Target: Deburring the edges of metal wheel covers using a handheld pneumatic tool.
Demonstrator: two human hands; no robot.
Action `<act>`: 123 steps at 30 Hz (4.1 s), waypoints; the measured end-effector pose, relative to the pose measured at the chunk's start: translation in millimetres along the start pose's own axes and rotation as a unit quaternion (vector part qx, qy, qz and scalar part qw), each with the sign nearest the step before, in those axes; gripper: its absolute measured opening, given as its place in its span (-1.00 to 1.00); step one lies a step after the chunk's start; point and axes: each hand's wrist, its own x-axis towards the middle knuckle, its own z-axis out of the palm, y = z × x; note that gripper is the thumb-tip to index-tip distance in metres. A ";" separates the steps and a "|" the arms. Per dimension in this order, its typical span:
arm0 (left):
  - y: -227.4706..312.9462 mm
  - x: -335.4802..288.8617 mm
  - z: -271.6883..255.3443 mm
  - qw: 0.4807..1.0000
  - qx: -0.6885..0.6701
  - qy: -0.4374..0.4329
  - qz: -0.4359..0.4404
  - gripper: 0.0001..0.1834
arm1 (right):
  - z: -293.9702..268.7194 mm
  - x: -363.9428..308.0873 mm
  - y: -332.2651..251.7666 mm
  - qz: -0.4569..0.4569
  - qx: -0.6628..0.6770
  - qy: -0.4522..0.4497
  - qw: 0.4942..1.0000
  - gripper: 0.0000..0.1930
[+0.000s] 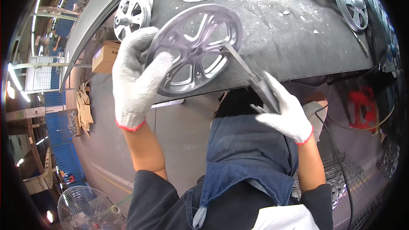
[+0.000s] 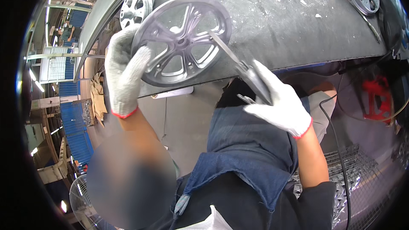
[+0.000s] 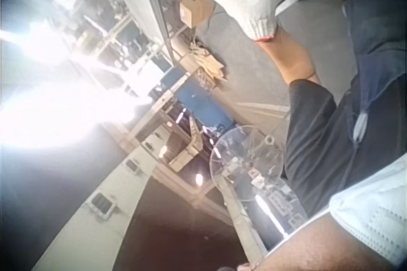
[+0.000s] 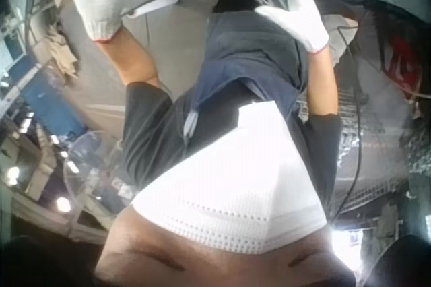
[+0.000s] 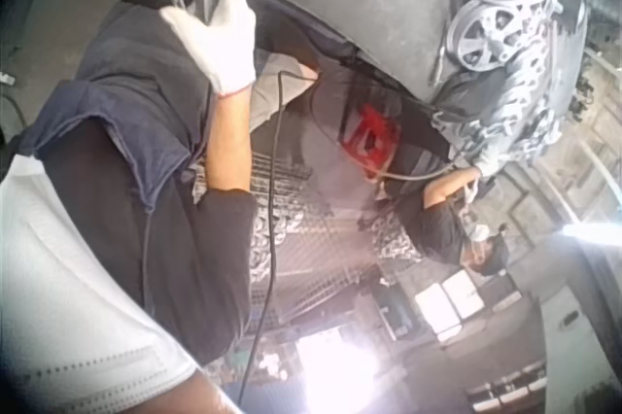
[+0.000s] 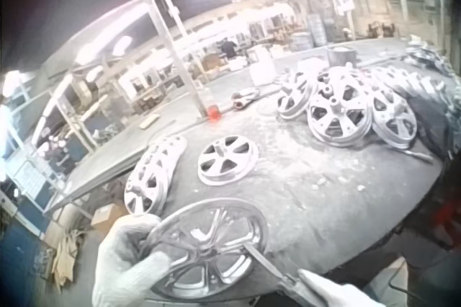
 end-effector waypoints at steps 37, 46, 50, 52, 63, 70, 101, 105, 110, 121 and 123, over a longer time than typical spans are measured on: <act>-13.9 33.0 100.5 0.944 0.212 -0.025 0.250 -0.53 | -42.4 1.6 -67.7 -0.044 -0.175 0.148 0.972 -0.25; 0.7 30.6 92.9 0.963 0.199 -0.062 0.168 -0.54 | -44.1 11.0 -64.9 0.058 0.077 0.091 0.991 -0.24; -5.3 37.8 91.4 0.969 0.197 -0.049 0.142 -0.53 | -35.0 18.2 -36.3 -0.171 -0.383 0.216 0.882 -0.31; -11.2 41.8 89.7 0.974 0.184 -0.047 0.124 -0.52 | -33.0 21.0 -31.5 -0.131 -0.444 0.222 0.858 -0.30; -17.2 25.6 64.7 0.998 0.020 -0.060 -0.029 -0.46 | -29.7 15.1 -60.5 0.174 0.323 -0.032 0.929 0.05; 3.4 58.7 16.1 0.970 -0.059 -0.232 -0.038 -0.17 | -35.5 -35.0 -14.9 0.041 0.024 0.001 0.999 0.32; 76.7 102.4 61.5 0.867 -0.101 -0.480 -0.085 -0.63 | -20.6 0.5 -89.0 0.013 -0.056 -0.012 0.998 -0.29; 75.4 57.3 99.3 0.955 0.169 -0.215 0.111 -0.61 | -12.3 1.2 -92.7 -0.023 -0.139 -0.025 0.990 -0.29; 53.5 86.6 88.0 0.942 0.059 -0.304 0.133 -0.59 | -12.1 6.4 -69.8 -0.080 -0.151 0.061 0.983 -0.36; 26.6 103.8 96.6 0.959 0.113 -0.217 0.146 -0.56 | -4.9 6.2 -66.6 -0.050 -0.060 0.030 0.996 -0.32; 20.6 102.8 93.3 0.947 0.132 -0.202 0.212 -0.56 | -11.3 7.5 -68.6 -0.078 -0.114 0.009 0.990 -0.33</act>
